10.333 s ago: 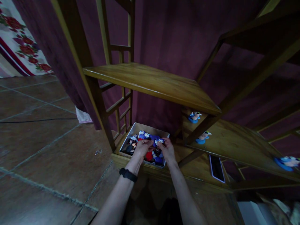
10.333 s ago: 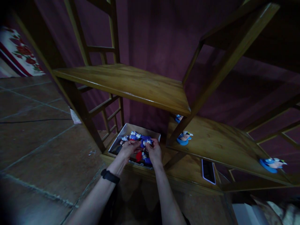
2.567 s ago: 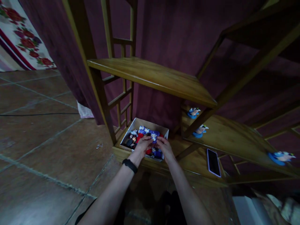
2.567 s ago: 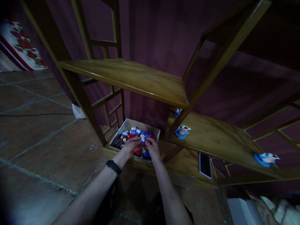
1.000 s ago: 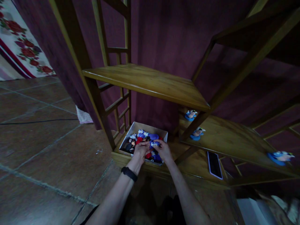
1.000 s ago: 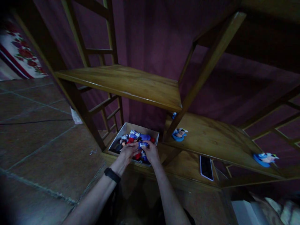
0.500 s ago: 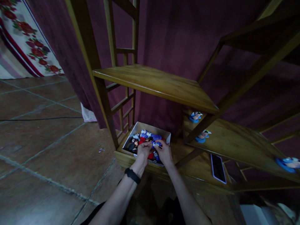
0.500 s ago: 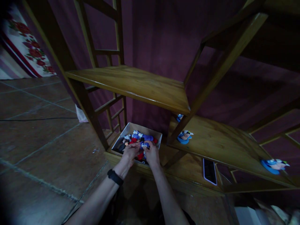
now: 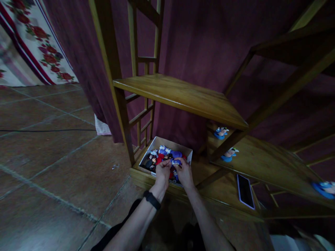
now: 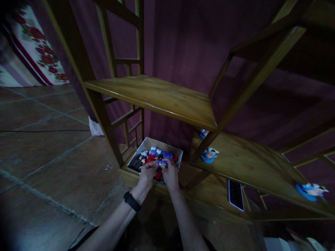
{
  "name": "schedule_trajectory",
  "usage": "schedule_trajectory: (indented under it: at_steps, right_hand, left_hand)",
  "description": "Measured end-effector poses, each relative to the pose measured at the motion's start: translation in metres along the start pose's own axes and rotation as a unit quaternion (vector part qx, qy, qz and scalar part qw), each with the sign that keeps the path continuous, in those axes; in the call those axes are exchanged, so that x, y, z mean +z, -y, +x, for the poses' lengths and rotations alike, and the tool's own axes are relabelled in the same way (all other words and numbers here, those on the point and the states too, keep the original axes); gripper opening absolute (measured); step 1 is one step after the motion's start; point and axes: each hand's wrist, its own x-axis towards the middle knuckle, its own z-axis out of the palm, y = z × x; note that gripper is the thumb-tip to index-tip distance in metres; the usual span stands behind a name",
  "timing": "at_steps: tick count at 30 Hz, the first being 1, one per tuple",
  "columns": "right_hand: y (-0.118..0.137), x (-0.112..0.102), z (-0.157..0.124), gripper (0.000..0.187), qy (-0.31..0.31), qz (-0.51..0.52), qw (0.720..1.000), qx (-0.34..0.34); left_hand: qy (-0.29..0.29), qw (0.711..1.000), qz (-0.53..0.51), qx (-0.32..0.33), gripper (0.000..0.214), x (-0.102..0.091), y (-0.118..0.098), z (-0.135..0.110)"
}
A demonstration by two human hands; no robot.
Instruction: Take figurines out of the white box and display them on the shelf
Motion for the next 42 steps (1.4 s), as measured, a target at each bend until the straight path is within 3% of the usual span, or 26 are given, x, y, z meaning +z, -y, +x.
schedule_trajectory:
  at_steps: [4,8,14,17,20,25,31,37,42]
  right_hand:
    - [-0.002,0.001,0.001,0.023,-0.003,-0.009,1.0,0.011]
    - [-0.006,0.0,0.001,0.023,0.007,-0.003,1.0,0.01]
    - [-0.016,0.001,0.003,0.046,0.031,0.102,0.994,0.024]
    - [-0.022,-0.001,0.007,0.046,0.033,0.205,0.976,0.059]
    - [-0.026,-0.003,0.012,0.038,-0.007,0.276,0.956,0.101]
    - [-0.022,-0.002,0.009,0.032,-0.002,0.346,0.925,0.158]
    - [-0.012,-0.001,0.005,0.038,0.018,0.395,0.902,0.175]
    - [-0.011,-0.002,0.007,0.036,0.035,0.469,0.856,0.216]
    - [-0.01,0.0,0.003,0.035,0.026,0.459,0.865,0.202]
  left_hand:
    - [-0.004,1.0,-0.02,0.011,0.025,0.0,0.007,0.005]
    - [0.001,1.0,0.008,0.008,0.019,0.0,0.009,0.01]
    - [0.03,0.997,0.063,-0.027,0.01,-0.002,-0.001,0.018]
    - [0.013,0.996,0.038,-0.085,0.012,-0.005,-0.007,0.023]
    - [0.032,0.987,-0.01,-0.155,0.015,-0.008,-0.011,0.028]
    - [0.047,0.977,-0.046,-0.202,0.014,-0.009,-0.009,0.029]
    - [0.073,0.978,-0.038,-0.194,0.013,-0.006,-0.011,0.022]
    - [0.074,0.981,-0.01,-0.18,0.014,-0.003,-0.018,0.018]
    - [0.051,0.982,-0.011,-0.18,0.018,-0.005,-0.013,0.02]
